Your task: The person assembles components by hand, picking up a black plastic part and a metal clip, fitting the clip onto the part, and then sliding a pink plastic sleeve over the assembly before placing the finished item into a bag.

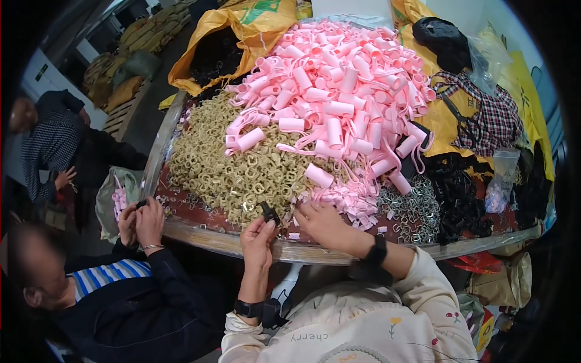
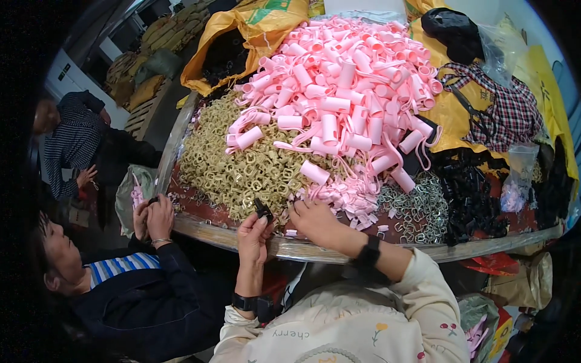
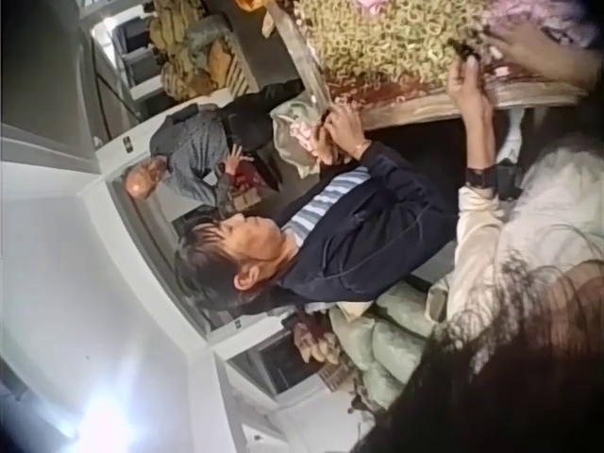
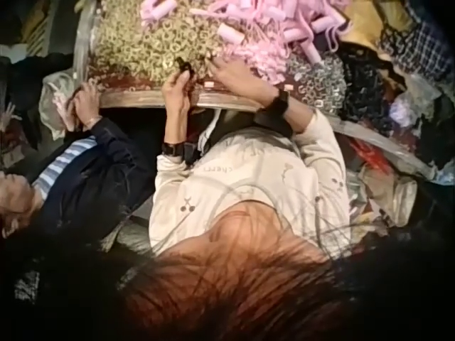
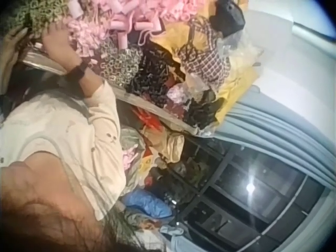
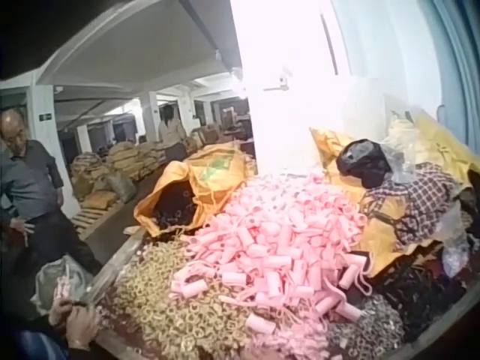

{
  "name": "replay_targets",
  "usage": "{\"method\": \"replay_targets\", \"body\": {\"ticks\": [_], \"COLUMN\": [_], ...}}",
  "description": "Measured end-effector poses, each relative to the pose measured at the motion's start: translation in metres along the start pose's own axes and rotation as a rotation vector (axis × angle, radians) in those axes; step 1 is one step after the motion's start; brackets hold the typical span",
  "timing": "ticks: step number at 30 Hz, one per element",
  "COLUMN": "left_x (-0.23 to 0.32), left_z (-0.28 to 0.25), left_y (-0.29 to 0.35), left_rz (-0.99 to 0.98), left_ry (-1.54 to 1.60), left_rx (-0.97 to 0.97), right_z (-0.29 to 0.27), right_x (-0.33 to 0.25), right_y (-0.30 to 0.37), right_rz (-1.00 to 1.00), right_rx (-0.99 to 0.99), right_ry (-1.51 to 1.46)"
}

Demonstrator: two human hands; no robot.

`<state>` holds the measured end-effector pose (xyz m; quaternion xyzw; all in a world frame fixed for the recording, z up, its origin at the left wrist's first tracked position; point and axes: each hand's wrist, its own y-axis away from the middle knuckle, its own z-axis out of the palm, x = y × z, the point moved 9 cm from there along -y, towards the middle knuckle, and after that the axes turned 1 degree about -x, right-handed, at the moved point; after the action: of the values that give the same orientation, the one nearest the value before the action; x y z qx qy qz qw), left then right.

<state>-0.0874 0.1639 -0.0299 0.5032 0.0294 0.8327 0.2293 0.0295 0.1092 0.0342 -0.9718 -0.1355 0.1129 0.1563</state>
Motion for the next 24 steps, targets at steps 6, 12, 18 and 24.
{"method": "replay_targets", "body": {"ticks": [6, 12, 18, 24], "left_x": [0.012, 0.009, 0.003, -0.003], "left_z": [-0.018, -0.015, -0.003, 0.037], "left_y": [0.007, 0.009, 0.011, 0.022], "left_rz": [0.078, 0.039, -0.002, -0.067], "left_ry": [-0.012, 0.047, 0.062, 0.097], "left_rx": [0.052, 0.018, -0.088, -0.321], "right_z": [0.033, 0.026, 0.035, 0.031], "right_x": [0.005, 0.013, 0.021, 0.015], "right_y": [-0.014, -0.021, -0.021, 0.009], "right_rz": [0.052, 0.116, 0.172, 0.485], "right_rx": [-0.208, -0.099, -0.106, -0.441], "right_ry": [-0.061, -0.084, -0.229, -1.379]}}
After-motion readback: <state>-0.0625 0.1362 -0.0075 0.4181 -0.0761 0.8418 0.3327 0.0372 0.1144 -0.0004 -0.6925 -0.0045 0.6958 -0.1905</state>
